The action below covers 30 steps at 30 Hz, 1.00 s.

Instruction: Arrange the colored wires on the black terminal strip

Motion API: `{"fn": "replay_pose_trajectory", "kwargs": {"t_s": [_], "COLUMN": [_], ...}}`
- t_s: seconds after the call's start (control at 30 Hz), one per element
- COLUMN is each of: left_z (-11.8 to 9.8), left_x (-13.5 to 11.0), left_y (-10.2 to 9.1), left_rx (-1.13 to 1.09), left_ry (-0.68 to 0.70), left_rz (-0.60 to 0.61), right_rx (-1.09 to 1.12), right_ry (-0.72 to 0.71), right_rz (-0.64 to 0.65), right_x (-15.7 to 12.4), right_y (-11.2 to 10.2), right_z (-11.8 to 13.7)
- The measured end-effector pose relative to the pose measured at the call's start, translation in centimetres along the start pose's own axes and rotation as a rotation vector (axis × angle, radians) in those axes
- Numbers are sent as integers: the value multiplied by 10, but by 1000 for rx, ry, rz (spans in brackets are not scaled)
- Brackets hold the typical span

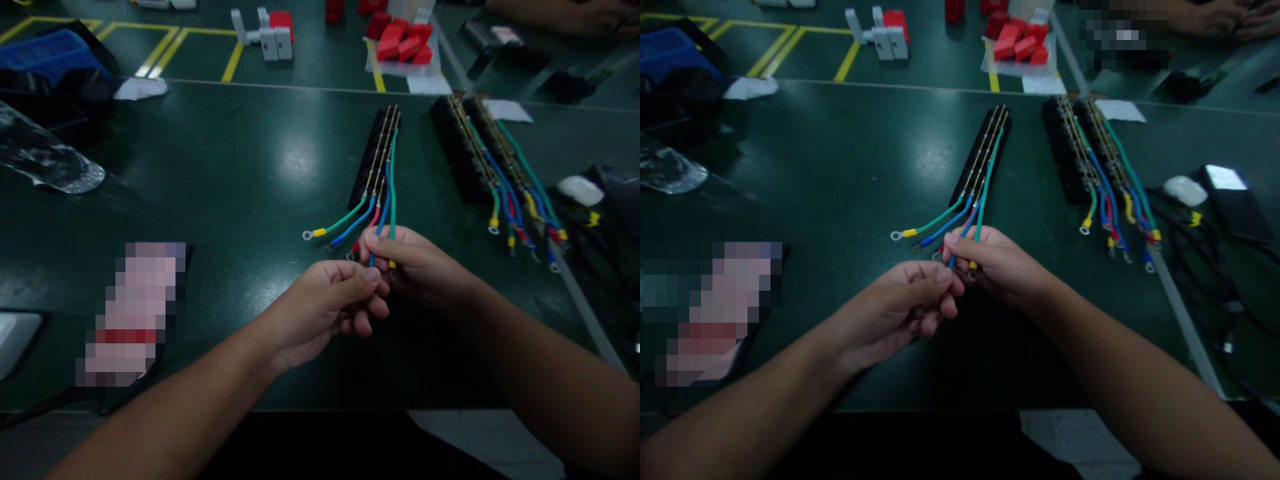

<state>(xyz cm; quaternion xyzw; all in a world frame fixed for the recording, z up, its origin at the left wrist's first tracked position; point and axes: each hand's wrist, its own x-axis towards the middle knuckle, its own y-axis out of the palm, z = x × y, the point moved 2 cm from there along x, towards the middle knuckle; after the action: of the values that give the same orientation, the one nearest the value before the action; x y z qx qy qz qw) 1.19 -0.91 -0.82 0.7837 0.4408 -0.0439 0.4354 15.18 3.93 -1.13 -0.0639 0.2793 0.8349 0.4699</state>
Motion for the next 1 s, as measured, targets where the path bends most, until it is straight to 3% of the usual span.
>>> {"fn": "replay_pose_trajectory", "kwargs": {"t_s": [0.23, 0.53, 0.8, 1.0], "left_z": [6, 10, 3, -1], "left_x": [2, 5, -3, -4], "left_y": [3, 5, 21, 28], "left_rx": [16, 80, -4, -49], "left_ry": [-5, 94, -43, -73], "left_rz": [-27, -87, -115, -127], "right_rx": [-16, 42, -4, -47], "right_ry": [28, -2, -8, -10], "right_rz": [-31, 16, -19, -26], "right_x": [0, 2, 1, 0], "right_y": [-1, 0, -1, -3], "right_z": [-1, -3, -1, -1]}}
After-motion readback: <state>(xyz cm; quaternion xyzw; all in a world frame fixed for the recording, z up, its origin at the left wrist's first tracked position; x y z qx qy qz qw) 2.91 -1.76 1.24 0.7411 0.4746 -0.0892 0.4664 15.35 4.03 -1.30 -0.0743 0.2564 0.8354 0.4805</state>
